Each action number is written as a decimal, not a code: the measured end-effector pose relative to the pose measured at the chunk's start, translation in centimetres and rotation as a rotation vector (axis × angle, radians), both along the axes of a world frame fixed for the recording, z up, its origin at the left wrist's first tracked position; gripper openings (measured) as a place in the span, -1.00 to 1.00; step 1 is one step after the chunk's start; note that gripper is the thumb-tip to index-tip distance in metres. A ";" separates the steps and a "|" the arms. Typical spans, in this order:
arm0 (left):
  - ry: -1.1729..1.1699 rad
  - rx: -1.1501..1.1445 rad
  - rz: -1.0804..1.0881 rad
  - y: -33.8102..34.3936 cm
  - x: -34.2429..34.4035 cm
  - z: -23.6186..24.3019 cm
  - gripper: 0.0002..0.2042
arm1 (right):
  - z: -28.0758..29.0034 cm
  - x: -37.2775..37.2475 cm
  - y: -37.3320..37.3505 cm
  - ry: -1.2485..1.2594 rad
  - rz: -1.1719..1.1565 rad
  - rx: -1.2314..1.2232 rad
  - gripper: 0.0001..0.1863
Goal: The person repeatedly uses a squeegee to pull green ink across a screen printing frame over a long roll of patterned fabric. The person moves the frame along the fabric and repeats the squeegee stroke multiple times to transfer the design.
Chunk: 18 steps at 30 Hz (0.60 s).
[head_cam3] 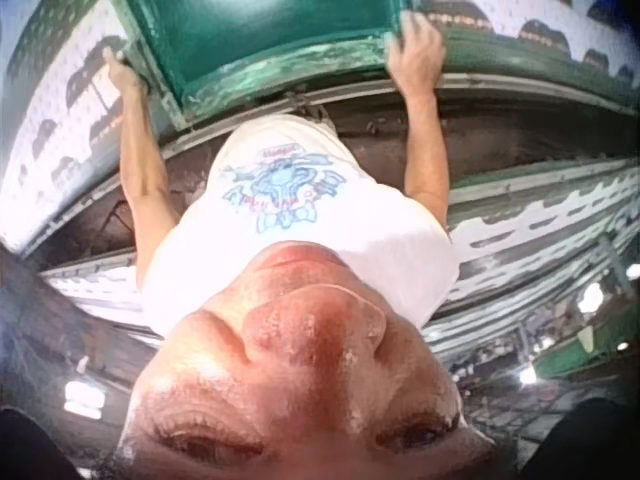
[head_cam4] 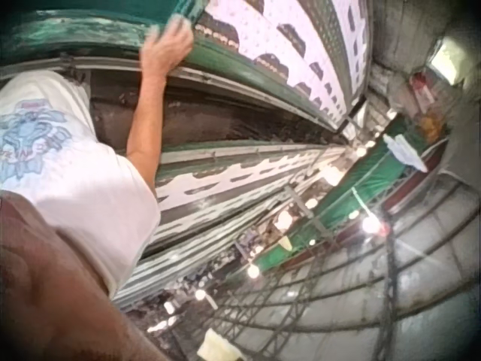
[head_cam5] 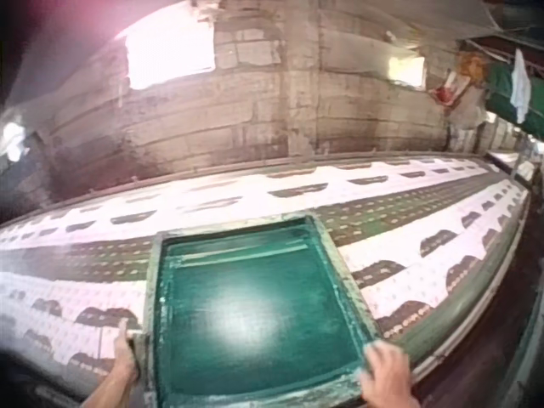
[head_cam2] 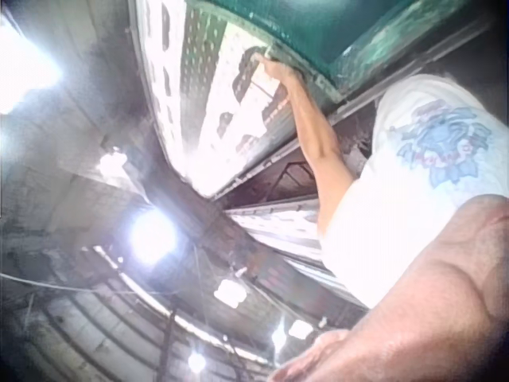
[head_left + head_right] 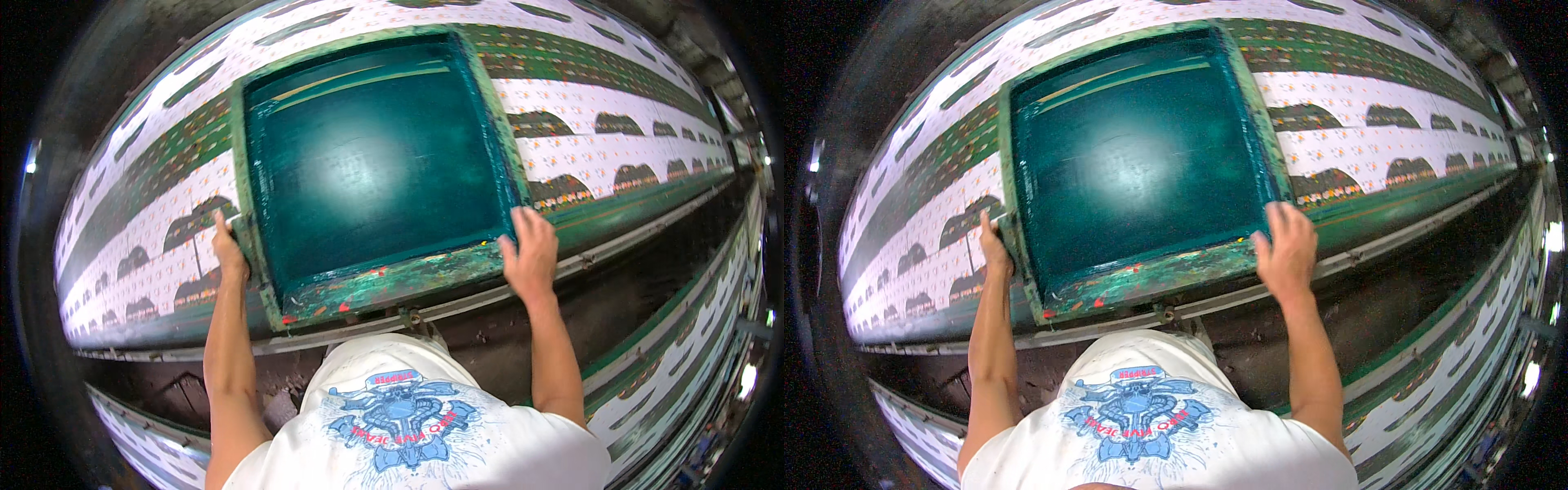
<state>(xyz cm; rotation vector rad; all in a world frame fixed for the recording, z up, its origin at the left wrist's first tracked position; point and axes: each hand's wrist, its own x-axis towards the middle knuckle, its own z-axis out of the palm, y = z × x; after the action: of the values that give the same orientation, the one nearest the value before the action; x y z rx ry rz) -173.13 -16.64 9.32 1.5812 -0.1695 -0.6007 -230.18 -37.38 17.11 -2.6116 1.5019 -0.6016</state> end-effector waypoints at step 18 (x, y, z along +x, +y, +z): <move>-0.267 0.471 0.030 -2.1 -1.5 1.6 -0.13 | 1.6 16.5 6.1 0.255 0.686 0.318 -0.55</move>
<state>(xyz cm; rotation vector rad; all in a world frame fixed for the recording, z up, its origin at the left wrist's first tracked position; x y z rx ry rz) -174.67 -18.72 10.95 2.1170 -0.2143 -0.4203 -213.69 -31.30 18.67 -2.7449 0.5716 0.0354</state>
